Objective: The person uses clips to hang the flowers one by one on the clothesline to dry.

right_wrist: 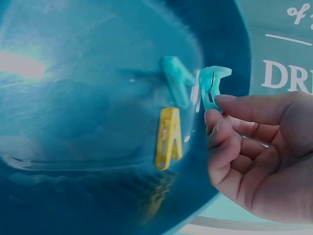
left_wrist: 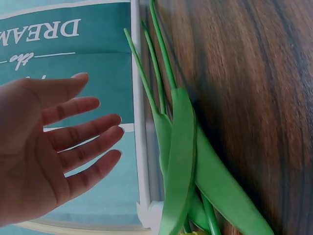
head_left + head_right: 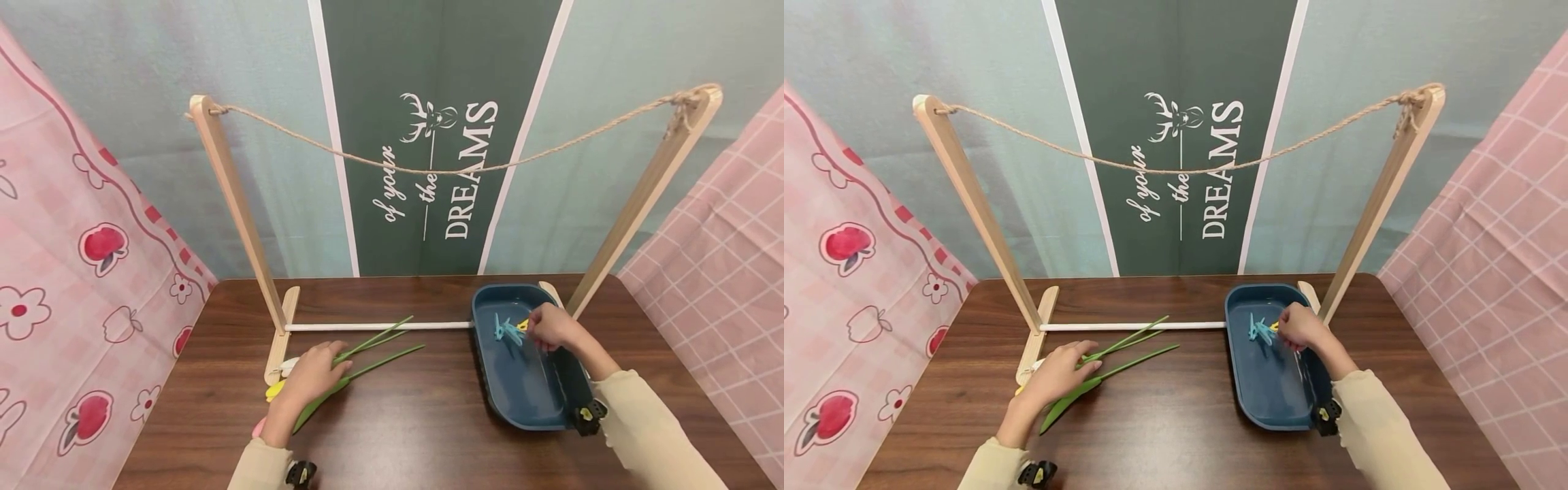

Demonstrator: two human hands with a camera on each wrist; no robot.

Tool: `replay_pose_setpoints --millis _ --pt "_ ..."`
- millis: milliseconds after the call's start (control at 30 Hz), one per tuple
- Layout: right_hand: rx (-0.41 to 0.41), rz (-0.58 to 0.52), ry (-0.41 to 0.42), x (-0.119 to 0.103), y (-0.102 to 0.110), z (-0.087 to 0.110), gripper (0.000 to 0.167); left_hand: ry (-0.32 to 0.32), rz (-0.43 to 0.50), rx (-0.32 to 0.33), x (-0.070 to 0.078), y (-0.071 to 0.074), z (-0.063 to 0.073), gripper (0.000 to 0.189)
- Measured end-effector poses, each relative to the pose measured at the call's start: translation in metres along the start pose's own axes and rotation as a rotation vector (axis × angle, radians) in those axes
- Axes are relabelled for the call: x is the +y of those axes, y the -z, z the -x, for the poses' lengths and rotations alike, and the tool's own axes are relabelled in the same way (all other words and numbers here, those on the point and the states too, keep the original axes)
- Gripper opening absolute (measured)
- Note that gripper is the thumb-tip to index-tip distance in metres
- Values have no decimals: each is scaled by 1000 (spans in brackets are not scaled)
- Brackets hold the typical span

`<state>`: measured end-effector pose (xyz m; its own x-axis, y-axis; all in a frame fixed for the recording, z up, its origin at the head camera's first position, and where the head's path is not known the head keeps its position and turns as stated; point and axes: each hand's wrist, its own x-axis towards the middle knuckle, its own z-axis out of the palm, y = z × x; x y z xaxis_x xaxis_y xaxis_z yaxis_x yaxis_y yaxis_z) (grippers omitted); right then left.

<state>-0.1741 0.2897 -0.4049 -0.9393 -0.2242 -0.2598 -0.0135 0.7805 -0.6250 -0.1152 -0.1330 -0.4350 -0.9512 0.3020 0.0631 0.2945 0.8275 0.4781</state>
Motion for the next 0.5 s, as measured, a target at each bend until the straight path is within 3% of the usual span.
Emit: replay_pose_setpoints --millis 267,500 --pt "28 -20 96 -18 7 4 17 -9 75 -5 7 1 -2 30" --pt "32 80 233 -40 10 6 17 -7 71 -1 15 4 -6 29"
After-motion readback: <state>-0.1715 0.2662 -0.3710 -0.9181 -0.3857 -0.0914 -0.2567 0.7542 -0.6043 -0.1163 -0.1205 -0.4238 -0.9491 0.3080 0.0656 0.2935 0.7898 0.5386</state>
